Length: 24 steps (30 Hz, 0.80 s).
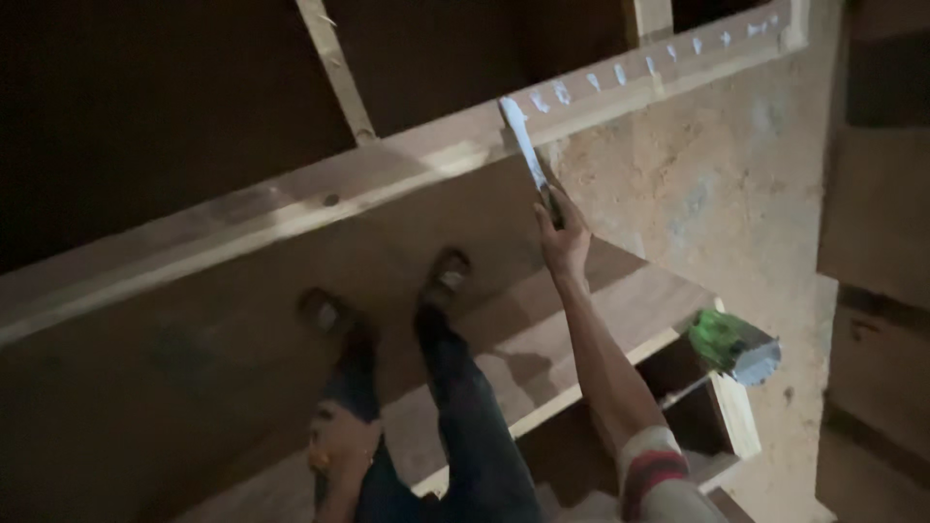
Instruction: The person applies a white substance to the edges of wooden structures using a small tool and then hammers nails into wooden strips to attach them to the frame.
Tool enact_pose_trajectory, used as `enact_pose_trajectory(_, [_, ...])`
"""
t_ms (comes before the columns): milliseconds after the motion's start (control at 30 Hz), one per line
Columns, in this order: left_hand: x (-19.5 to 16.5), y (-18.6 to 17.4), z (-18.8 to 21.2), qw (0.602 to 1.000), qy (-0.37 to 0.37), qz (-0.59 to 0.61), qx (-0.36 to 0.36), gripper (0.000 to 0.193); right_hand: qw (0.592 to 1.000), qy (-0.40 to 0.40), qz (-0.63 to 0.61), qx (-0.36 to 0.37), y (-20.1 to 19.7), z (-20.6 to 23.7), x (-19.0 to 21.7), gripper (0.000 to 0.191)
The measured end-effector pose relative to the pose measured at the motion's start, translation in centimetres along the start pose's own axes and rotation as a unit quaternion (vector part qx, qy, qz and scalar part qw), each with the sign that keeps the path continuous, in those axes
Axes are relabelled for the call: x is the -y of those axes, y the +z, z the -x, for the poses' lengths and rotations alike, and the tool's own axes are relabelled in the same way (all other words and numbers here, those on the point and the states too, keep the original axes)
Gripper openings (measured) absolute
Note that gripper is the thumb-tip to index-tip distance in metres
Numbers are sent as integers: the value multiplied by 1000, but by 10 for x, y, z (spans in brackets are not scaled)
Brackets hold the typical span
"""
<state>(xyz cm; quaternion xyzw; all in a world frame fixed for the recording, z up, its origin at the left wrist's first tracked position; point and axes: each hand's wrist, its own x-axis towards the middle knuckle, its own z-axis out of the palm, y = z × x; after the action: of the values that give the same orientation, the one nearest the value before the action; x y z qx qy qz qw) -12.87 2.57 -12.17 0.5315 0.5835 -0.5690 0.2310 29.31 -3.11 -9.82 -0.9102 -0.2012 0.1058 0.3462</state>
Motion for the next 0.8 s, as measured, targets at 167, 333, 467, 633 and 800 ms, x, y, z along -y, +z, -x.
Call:
enact_pose_trajectory(167, [36,25,-28,999,-37,23,32,121,992,-105,60,-48,21,13,12,35])
enact_pose_trajectory(333, [58,34,-45,1000,-25,5,1,113,1000,-23,5,15,53,39,27,35])
enact_pose_trajectory(467, [77,31,-50,999,-9,31,7,119,997,-56,-48,-7,74,68,44,34])
enact_pose_trajectory(633, [97,24,-54,996,-5,91,9,115,998,-33,-50,-10,94,94,65,41])
enact_pose_trajectory(800, [108,26,-67,992,10,117,36,112,988,-143,63,8,119,111,88,37])
